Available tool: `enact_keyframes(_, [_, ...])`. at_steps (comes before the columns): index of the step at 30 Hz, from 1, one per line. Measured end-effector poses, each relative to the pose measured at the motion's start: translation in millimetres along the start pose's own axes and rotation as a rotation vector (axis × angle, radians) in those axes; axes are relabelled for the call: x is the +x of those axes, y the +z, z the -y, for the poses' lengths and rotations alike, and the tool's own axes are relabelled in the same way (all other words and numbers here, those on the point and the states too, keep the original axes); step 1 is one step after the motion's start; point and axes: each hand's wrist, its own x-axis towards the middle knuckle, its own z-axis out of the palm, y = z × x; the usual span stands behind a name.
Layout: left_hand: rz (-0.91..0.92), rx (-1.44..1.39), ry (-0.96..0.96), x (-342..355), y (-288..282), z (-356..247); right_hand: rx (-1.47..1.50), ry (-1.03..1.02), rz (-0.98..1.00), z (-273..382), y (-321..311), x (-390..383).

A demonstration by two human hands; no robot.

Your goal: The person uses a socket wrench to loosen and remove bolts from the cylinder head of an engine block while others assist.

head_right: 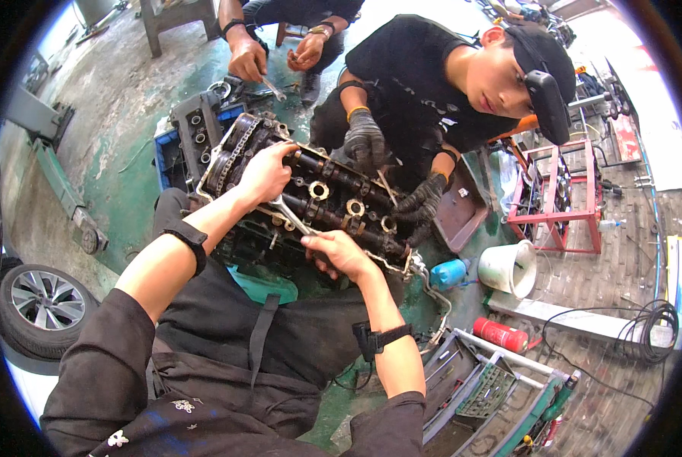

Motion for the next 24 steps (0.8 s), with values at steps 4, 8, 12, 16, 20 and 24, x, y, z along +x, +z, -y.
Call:
enact_keyframes(4, [-0.004,-0.052,0.034,8,6,3,0.277,-0.017,0.055,-19,58,5])
enact_keyframes(8, [-0.026,-0.045,0.096,9,7,6,0.528,-0.107,-0.093,-31,86,0])
enact_keyframes(12, [0.024,-0.066,0.083,13,4,7,0.631,-0.052,-0.219,-28,124,11])
enact_keyframes(16, [0.07,0.02,0.194,14,7,6,0.818,-0.226,-0.326,-15,181,33])
enact_keyframes(20, [0.042,0.044,0.267,14,1,4,0.878,-0.301,-0.258,-15,185,40])
enact_keyframes(24, [-0.206,0.142,0.405,3,-9,-11,0.658,-0.186,-0.274,-21,168,34])
